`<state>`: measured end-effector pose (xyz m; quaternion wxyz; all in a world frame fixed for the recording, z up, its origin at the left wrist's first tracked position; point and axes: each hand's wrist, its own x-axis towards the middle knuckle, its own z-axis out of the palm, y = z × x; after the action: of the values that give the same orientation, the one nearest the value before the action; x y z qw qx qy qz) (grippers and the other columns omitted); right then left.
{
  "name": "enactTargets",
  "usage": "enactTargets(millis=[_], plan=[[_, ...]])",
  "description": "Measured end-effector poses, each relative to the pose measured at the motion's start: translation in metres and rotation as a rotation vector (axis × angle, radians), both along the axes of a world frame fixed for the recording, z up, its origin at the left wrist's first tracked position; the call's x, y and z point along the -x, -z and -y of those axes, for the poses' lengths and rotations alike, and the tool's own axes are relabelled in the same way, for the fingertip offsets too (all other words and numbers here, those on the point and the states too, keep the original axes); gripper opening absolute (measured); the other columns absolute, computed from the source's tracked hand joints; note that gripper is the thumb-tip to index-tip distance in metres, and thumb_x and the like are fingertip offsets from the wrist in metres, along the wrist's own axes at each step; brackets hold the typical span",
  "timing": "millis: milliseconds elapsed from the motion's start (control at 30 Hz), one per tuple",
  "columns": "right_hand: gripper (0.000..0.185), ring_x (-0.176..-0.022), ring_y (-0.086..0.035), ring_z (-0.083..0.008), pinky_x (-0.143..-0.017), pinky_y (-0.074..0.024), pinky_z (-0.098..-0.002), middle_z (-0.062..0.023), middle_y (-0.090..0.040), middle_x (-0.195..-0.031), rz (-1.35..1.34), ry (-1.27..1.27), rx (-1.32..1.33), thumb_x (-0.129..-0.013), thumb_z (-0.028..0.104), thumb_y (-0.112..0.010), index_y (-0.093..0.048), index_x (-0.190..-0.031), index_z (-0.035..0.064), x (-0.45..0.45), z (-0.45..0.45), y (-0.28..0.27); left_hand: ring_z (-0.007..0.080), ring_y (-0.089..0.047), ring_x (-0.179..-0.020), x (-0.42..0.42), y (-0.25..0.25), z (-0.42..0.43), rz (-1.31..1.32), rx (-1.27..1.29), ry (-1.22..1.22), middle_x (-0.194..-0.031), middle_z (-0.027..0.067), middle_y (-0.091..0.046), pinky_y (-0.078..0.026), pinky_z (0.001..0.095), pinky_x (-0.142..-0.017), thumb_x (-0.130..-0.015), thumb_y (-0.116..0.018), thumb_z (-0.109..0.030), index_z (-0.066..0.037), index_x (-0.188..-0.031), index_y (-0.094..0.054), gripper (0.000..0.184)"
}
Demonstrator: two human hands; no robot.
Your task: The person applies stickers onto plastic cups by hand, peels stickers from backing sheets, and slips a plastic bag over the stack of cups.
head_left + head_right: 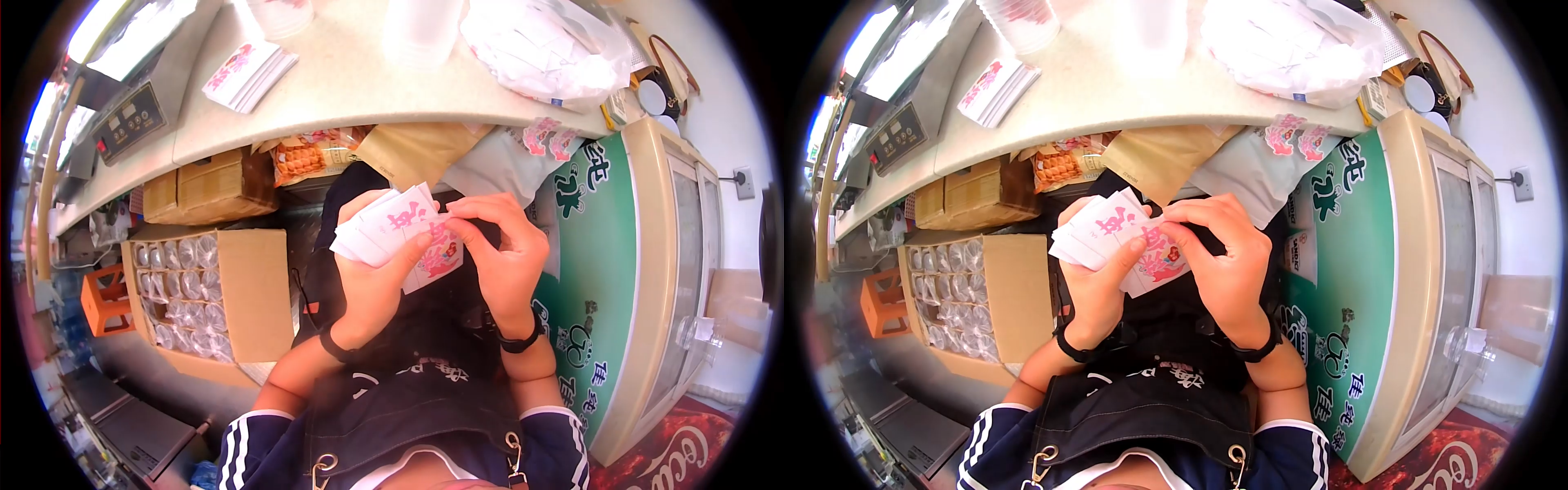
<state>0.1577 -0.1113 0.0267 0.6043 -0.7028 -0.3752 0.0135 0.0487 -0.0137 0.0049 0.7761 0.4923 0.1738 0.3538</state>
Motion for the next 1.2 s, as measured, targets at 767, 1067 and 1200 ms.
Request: enactTargets(millis=[767, 1067, 1200], plan=[[0.019, -0.082, -0.067, -0.0275, -0.069, -0.0542, -0.0325, -0.0172, -0.072, -0.096, 0.395, 0.141, -0.071, -0.075, -0.010, -0.071, -0.065, -0.092, -0.0042, 0.006, -0.011, 0.029, 0.0145, -0.062, -0.106, -0.007, 0.004, 0.006, -0.061, 0.151, -0.081, -0.115, 0.0104, -0.060, -0.051, 0.0292, -0.091, -0.081, -0.071, 0.009, 0.002, -0.129, -0.042, 0.056], [0.022, -0.107, -0.059, -0.0292, -0.090, -0.0499, -0.0387, -0.0104, -0.063, -0.121, 0.697, 0.160, 0.076, -0.074, 0.000, -0.072, -0.065, -0.094, 0.0038, -0.005, -0.003, 0.033, 0.0252, -0.063, -0.111, 0.000, -0.002, -0.020, 0.043, 0.648, 0.274, -0.122, 0.0174, -0.062, -0.051, 0.0368, -0.095, -0.095, -0.054, -0.011, 0.003, -0.134, -0.044, 0.043], [0.020, -0.117, -0.053, -0.0245, -0.099, -0.0437, -0.0434, -0.0033, -0.060, -0.123, 0.919, -0.017, 0.124, -0.078, 0.011, -0.071, -0.066, -0.097, 0.0098, -0.007, 0.006, 0.048, 0.0186, -0.065, -0.103, -0.001, 0.009, -0.033, -0.205, 0.482, 0.369, -0.115, 0.0102, -0.065, -0.052, 0.0322, -0.089, -0.089, -0.062, -0.004, 0.003, -0.127, -0.053, 0.040]])
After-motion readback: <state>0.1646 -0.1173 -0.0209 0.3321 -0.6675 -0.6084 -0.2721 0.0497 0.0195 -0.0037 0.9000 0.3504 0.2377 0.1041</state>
